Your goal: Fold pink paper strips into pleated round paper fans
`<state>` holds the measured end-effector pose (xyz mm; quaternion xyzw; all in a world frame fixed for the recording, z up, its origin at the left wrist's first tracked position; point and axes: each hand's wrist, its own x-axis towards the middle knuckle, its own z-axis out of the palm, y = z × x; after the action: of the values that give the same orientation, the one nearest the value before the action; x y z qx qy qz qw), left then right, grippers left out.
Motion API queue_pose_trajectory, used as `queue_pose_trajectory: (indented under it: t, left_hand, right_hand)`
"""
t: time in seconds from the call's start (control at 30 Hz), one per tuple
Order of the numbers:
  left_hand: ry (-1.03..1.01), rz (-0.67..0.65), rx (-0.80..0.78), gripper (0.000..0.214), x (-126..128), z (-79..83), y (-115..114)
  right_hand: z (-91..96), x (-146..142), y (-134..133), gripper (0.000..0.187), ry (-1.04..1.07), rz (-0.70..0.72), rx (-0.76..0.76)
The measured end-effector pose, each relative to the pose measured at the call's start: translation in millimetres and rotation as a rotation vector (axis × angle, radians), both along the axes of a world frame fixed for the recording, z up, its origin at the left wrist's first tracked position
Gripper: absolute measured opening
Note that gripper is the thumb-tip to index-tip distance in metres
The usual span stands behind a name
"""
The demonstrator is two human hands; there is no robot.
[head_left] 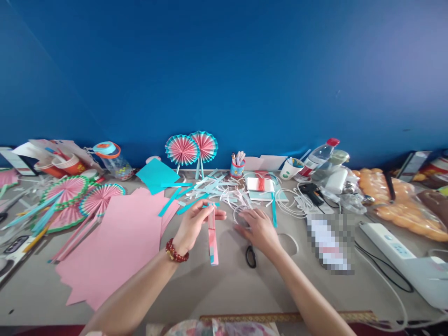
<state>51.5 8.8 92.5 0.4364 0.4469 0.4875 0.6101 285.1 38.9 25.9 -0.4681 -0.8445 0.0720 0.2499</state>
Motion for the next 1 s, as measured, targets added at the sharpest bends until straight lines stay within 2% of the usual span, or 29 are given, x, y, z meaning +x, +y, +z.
queue_pose_trajectory:
  t: [0.1,0.23,0.37,0.63,0.73,0.8,1.0]
  left_hand:
    - [0.062,0.013,0.077,0.023,8,2.7,-3]
    - [0.074,0.007,0.113,0.023,19,1.0,-5]
    - [0.076,0.021,0.125,0.021,21,-1.5,-9]
    - [0.195,0.044,0.219,0.026,15,0.2,-14]
    - [0.204,0.045,0.256,0.028,15,1.4,-13]
    - [0.167,-0.004,0.236,0.026,16,-0.2,-13]
    - [0.062,-0.215,0.190,0.049,9,-23.5,-23]
  right_hand:
    - [21.5,-14,-15,0.019,0.260,0.057,-0.115]
    - [41.0,-43,-30,0.022,0.485,0.173,-0.388]
    - [37.7,-58,-36,0.023,0.599,0.158,-0.569]
    - [28.1,-57,-46,0.030,0.761,0.216,-0.780]
    - [24.6,-59,-47,0.030,0.826,0.203,-0.793]
    - [22.9,-60,-47,0.030,0.876,0.165,-0.767]
    - [23.2,-58,-45,0.025,0.835,0.082,-0.496]
